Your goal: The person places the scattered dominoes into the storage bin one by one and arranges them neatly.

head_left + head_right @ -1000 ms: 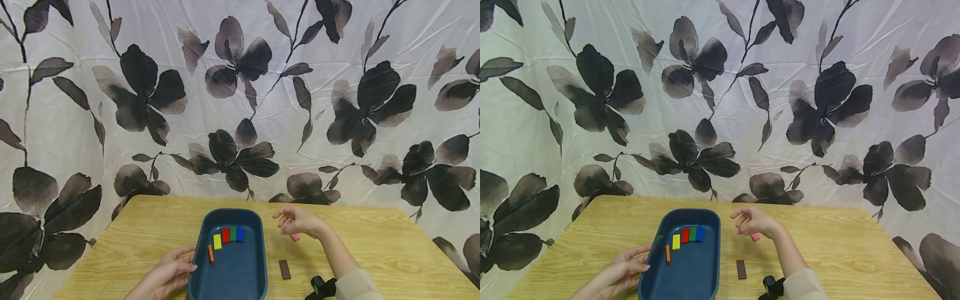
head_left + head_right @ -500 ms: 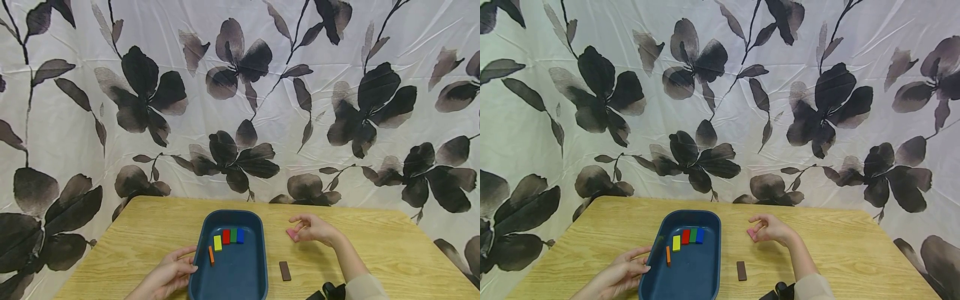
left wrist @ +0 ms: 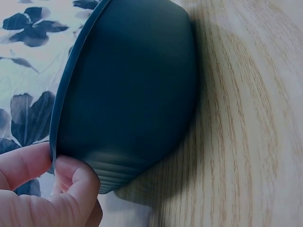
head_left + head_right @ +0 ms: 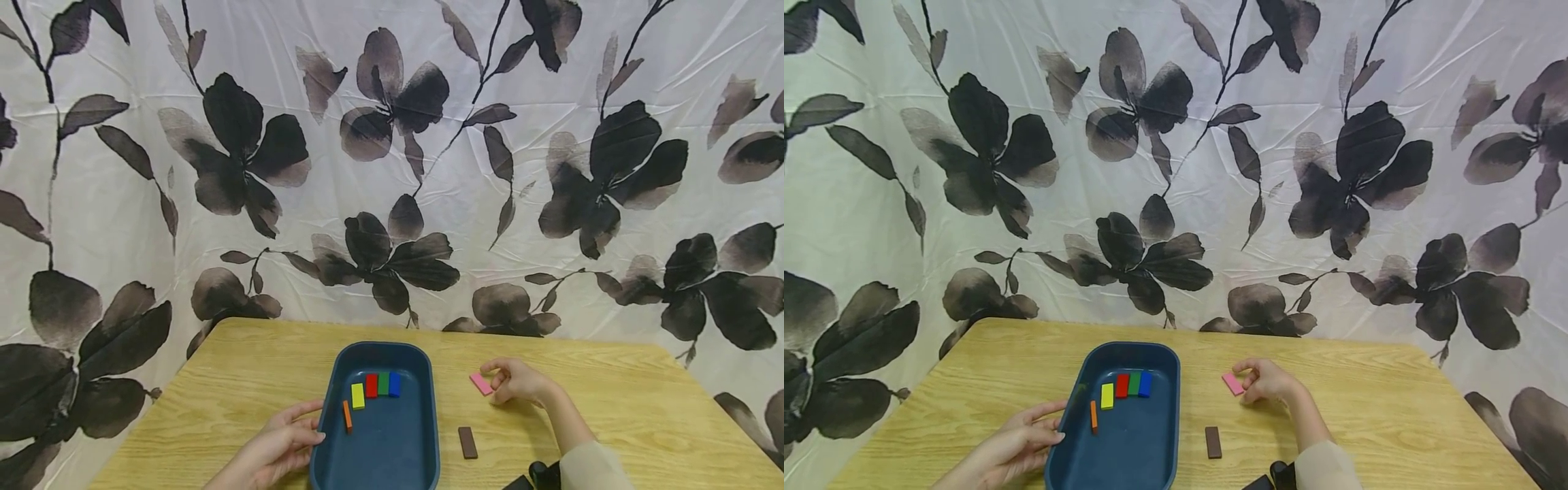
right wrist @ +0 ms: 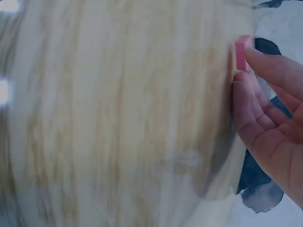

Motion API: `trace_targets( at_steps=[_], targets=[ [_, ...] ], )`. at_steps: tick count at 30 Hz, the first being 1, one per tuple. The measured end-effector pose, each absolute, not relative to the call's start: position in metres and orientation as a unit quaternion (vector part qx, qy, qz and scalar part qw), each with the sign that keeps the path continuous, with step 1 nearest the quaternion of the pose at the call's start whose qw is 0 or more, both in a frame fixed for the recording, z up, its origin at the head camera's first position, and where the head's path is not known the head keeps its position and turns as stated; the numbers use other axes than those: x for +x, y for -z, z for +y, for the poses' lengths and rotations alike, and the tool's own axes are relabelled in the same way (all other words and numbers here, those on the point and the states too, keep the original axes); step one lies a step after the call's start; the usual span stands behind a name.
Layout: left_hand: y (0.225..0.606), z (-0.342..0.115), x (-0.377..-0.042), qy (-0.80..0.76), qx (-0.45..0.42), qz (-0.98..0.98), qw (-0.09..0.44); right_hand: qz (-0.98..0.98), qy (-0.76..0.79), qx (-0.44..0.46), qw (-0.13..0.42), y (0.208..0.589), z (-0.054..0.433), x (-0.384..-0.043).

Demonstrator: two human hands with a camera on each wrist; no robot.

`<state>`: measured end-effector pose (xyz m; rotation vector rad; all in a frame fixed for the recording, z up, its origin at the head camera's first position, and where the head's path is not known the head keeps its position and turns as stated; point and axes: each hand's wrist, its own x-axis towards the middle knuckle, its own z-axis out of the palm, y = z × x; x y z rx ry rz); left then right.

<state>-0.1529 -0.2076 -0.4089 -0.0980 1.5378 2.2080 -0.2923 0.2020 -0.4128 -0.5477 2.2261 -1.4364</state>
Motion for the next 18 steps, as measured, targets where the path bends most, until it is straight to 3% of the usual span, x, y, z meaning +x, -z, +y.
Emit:
trace_targets(
  at_steps=[11,18],
  targets=[
    [0.409,-0.205,-0.155,-0.800,-0.033,0.558,0.219,0.853,0.428,-0.235,0.182,0.412,0.195,-0.295],
    [0.410,-0.207,-0.154,-0.801,-0.036,0.556,0.219,0.870,0.416,-0.207,0.167,0.416,0.189,-0.294]
  ],
)
